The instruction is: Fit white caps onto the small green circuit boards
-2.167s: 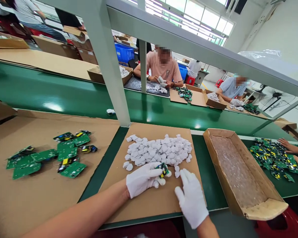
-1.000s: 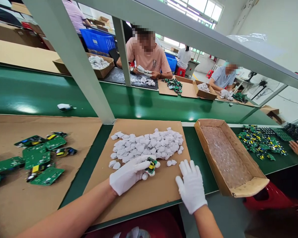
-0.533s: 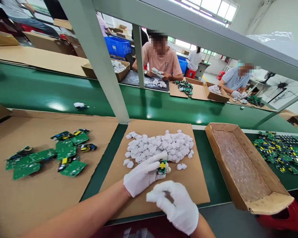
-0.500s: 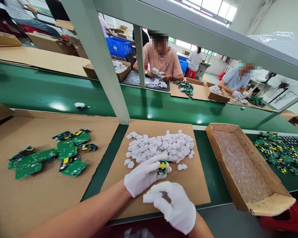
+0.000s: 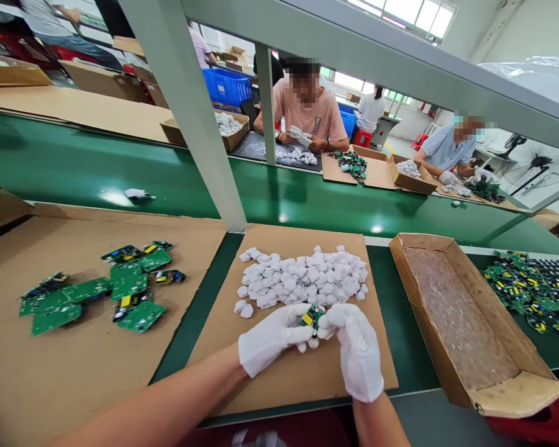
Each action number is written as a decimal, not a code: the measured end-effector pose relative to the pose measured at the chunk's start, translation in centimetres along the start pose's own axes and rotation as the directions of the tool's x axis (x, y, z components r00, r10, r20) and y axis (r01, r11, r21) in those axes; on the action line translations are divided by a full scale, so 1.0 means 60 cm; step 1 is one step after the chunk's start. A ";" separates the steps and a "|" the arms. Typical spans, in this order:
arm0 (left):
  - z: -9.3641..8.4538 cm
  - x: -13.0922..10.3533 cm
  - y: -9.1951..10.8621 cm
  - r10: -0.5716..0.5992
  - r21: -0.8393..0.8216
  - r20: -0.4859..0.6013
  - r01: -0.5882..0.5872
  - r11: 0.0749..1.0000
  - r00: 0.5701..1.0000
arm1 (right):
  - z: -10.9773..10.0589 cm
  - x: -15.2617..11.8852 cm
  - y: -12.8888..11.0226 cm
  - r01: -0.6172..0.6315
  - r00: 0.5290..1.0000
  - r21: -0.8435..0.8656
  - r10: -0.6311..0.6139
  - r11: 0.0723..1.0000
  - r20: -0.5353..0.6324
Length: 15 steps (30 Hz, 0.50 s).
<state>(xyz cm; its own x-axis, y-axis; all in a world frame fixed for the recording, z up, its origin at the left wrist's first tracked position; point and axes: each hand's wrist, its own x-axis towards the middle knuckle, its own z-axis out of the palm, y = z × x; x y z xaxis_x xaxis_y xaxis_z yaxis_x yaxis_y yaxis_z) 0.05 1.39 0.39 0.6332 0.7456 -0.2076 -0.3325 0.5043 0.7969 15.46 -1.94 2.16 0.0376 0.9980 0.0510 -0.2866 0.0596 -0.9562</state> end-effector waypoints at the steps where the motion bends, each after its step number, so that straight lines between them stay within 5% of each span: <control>1: 0.000 0.000 0.000 -0.019 0.010 0.023 0.018 1.000 1.000 | -0.002 0.001 0.000 -0.024 1.000 -0.035 0.023 0.999 -0.019; 7: 0.003 -0.006 0.004 -0.066 -0.136 -0.126 0.048 0.989 0.990 | -0.009 -0.008 -0.010 -0.044 0.991 -0.246 0.011 0.968 -0.136; 10: 0.007 -0.009 0.006 -0.074 -0.203 -0.092 0.054 0.978 0.993 | -0.005 -0.018 -0.009 0.000 0.987 -0.401 -0.064 0.916 -0.146; 15: 0.009 -0.008 0.002 -0.027 -0.265 -0.106 -0.002 0.964 0.994 | -0.001 -0.019 0.001 0.197 0.935 -0.766 -0.353 0.612 -0.041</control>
<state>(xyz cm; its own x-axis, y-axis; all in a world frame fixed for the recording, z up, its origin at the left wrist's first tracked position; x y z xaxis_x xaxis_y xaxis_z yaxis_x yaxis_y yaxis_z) 0.09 0.85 0.90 0.5643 0.7737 -0.2881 -0.5075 0.6003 0.6182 15.42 -3.08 2.02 0.1755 0.9111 0.3729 0.5648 0.2171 -0.7961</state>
